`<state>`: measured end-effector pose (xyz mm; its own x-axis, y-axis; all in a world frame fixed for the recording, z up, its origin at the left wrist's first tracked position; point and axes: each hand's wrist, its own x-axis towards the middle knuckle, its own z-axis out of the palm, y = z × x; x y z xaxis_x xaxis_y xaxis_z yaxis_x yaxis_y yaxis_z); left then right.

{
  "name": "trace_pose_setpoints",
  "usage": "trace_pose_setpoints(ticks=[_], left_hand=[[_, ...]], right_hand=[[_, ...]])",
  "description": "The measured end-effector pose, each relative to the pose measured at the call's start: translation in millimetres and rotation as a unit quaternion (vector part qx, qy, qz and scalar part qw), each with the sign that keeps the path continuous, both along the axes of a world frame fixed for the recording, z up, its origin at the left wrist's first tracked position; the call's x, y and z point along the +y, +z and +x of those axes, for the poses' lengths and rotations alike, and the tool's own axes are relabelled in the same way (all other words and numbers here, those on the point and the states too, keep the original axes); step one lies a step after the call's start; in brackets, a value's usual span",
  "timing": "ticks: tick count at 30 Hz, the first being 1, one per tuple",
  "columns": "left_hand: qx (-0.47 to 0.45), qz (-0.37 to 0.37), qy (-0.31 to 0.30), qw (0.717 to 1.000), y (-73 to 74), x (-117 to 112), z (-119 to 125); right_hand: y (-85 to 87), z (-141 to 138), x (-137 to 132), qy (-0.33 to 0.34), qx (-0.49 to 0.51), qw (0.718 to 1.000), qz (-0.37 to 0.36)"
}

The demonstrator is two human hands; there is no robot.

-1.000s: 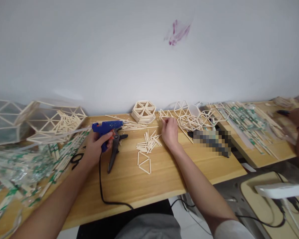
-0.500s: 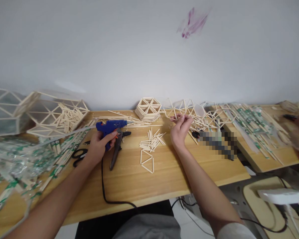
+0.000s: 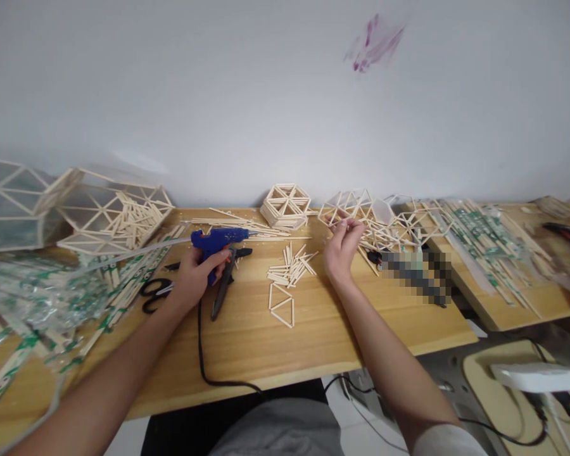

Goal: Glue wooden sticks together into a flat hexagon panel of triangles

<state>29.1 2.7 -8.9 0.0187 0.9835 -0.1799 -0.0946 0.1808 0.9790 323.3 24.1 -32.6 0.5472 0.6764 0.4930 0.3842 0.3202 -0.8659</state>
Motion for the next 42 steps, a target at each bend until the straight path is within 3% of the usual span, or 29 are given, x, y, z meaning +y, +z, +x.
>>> trace_pose_setpoints(ticks=[13, 28, 35, 42], left_hand=[[-0.018, -0.017, -0.006, 1.0, -8.4, 4.4, -4.8], [-0.029, -0.002, -0.016, 0.999, -10.5, 4.9, -6.9], [-0.038, -0.006, -0.001, 0.999, -1.5, 8.8, -5.5], [-0.029, -0.012, -0.005, 0.999, 0.1, 7.3, -6.3]], right_hand=[[-12.7, 11.7, 4.8, -0.025, -0.104, 0.992, -0.062], [-12.5, 18.1, 9.1, -0.042, -0.053, 0.994, -0.091], [-17.6, 22.6, 12.4, -0.045, -0.018, 0.993, -0.104], [-7.1, 13.6, 5.7, -0.037, -0.048, 0.993, -0.102]])
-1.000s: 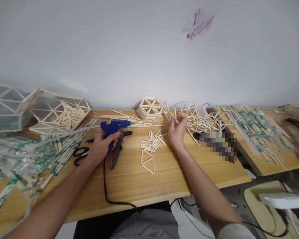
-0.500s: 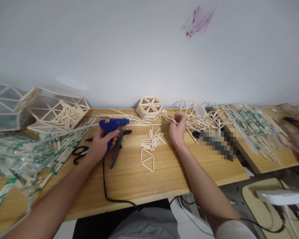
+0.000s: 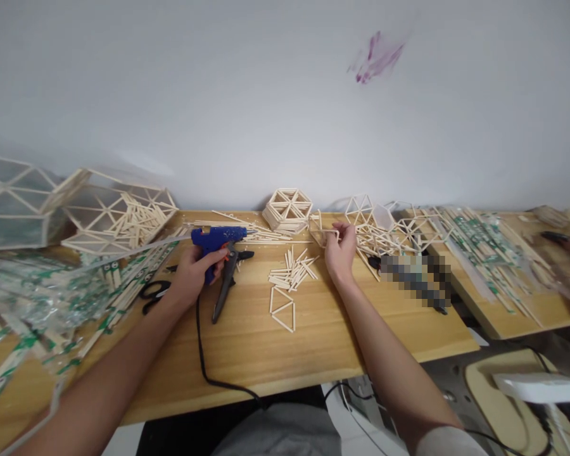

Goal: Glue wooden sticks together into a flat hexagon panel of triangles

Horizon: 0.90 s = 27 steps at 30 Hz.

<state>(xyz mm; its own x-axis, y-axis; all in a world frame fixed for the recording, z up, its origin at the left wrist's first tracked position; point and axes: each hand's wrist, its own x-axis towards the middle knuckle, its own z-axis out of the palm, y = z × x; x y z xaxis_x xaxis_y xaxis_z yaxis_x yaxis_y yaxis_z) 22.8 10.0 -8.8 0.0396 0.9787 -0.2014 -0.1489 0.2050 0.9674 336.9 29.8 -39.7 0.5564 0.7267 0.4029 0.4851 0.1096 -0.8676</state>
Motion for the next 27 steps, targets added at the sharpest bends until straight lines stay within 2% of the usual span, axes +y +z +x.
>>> trace_pose_setpoints(ticks=[5, 9, 16, 19, 23, 27], left_hand=[[0.005, 0.004, -0.007, 1.0, -2.2, -0.3, -1.0], [0.005, 0.005, -0.007, 1.0, -2.3, -0.5, -1.4], [0.008, 0.004, -0.003, 1.0, -3.7, 0.6, -0.5], [0.009, 0.005, 0.001, 1.0, -5.3, 1.4, -0.4], [0.007, 0.011, 0.001, 1.0, -4.1, 1.0, -0.4], [0.007, 0.019, -0.007, 1.0, 0.9, -1.2, 0.8]], right_hand=[[10.2, -6.2, -7.2, 0.023, -0.039, 0.998, 0.035], [13.0, -5.0, -11.2, 0.046, -0.13, 0.988, 0.073], [12.2, -3.5, -13.4, 0.006, -0.231, 0.97, 0.081], [18.9, -11.4, -17.3, 0.01, -0.275, 0.958, 0.074], [47.0, -17.8, -12.8, 0.043, -0.324, 0.944, 0.056], [96.9, -14.1, 16.9, 0.228, -0.302, 0.926, -0.008]])
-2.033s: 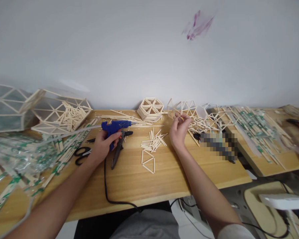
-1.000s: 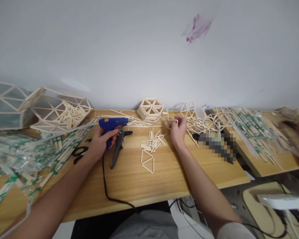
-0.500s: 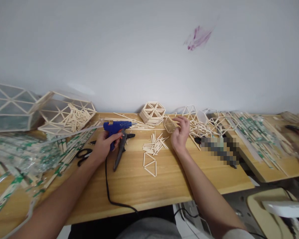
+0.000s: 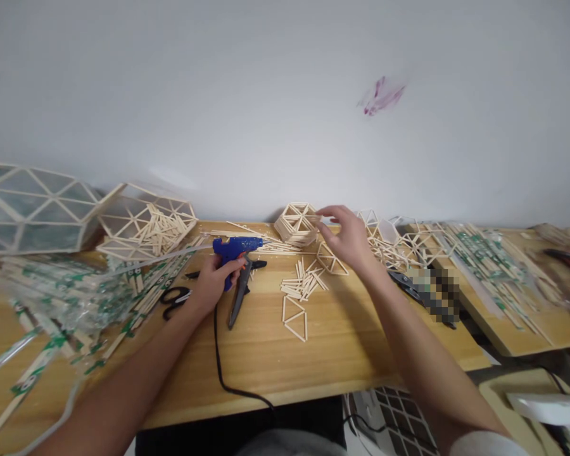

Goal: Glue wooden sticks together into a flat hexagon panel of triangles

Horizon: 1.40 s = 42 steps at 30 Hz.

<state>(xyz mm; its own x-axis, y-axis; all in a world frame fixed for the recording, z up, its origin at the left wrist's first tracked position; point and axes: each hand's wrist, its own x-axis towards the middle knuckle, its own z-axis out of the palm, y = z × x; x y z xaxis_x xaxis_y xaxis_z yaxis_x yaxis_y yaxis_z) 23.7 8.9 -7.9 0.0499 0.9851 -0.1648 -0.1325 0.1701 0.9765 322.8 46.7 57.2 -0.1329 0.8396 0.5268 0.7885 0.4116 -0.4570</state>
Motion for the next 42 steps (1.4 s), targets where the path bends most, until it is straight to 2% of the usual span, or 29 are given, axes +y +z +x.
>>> trace_pose_setpoints(ticks=[2, 5, 9, 13, 16, 22, 24, 34, 37, 42], left_hand=[[0.0, 0.006, 0.0, 1.0, 2.1, -0.9, 0.9], [0.0, 0.013, 0.003, 1.0, 2.4, -0.8, 1.5], [0.002, 0.019, 0.0, 1.0, -0.5, 1.3, 0.9], [0.005, 0.021, -0.008, 1.0, -0.9, 2.0, 0.6], [0.008, 0.022, -0.01, 1.0, 1.0, 1.0, 0.8], [0.018, 0.026, -0.016, 0.999, 0.3, 1.1, 0.0], [0.022, 0.03, -0.018, 0.999, -1.1, 1.8, -0.1], [0.033, 0.037, -0.03, 0.998, 2.2, -0.3, 0.4], [0.036, 0.036, -0.03, 0.998, 3.4, -0.6, 1.1], [0.042, 0.03, -0.026, 0.998, 2.7, -0.1, 3.3]], right_hand=[[25.6, -1.0, 21.3, 0.045, -0.058, 0.995, -0.065], [52.5, -10.5, 51.0, 0.081, -0.183, 0.966, -0.16], [63.1, -27.1, 72.6, 0.106, -0.292, 0.925, -0.221], [61.4, -33.4, 75.7, 0.137, -0.347, 0.899, -0.229], [59.2, -33.5, 74.2, 0.137, -0.376, 0.887, -0.232], [52.3, -31.7, 68.3, 0.132, -0.359, 0.904, -0.193], [49.6, -31.3, 67.4, 0.129, -0.354, 0.904, -0.202], [31.5, -40.8, 90.6, 0.124, -0.37, 0.873, -0.293], [26.8, -46.3, 92.8, 0.12, -0.377, 0.868, -0.301], [22.1, -50.8, 89.3, 0.073, -0.385, 0.872, -0.293]])
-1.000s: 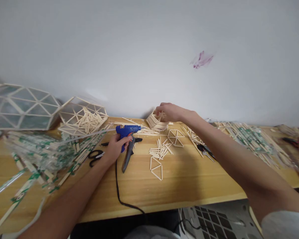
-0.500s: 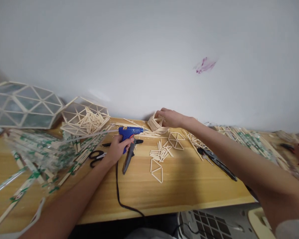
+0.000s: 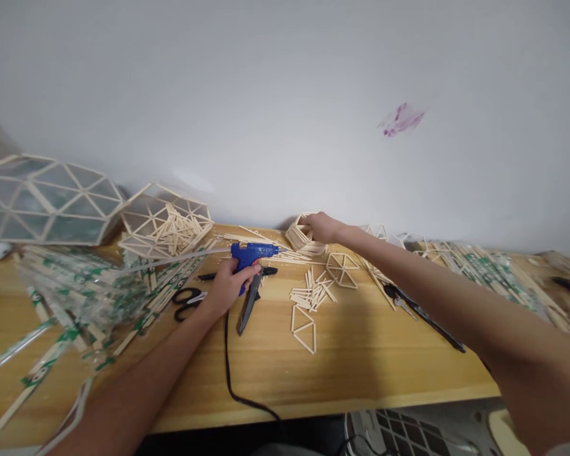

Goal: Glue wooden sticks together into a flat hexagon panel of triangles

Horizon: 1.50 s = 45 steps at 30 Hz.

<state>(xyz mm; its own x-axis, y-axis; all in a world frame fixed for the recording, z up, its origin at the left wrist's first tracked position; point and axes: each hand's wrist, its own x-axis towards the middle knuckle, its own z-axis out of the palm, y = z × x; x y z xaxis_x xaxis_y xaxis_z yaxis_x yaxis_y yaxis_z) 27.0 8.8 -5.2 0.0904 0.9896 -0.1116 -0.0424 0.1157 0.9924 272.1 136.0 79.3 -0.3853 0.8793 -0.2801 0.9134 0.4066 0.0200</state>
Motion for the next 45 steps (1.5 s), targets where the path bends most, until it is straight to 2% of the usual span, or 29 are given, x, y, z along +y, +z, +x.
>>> trace_pose_setpoints(ticks=[13, 24, 29, 37, 45], left_hand=[[0.011, -0.008, 0.004, 1.0, -0.1, -0.8, -1.3], [0.02, -0.003, 0.002, 1.0, 0.5, -0.9, -1.4], [0.018, -0.003, 0.003, 1.0, -0.2, 0.2, -0.8], [0.018, 0.0, 0.003, 1.0, -1.3, 1.6, -0.7], [0.025, -0.005, 0.001, 1.0, 1.0, 0.2, -0.9]], right_hand=[[3.5, 2.2, -6.3, 0.01, -0.026, 0.999, 0.018], [-1.2, -0.4, 9.4, 0.027, -0.034, 0.999, 0.003], [-0.8, -0.8, 9.7, 0.013, -0.033, 0.999, 0.01], [13.4, 6.3, 9.2, -0.02, -0.043, 0.999, 0.008], [7.8, 2.0, 8.4, -0.02, -0.024, 0.999, 0.012]])
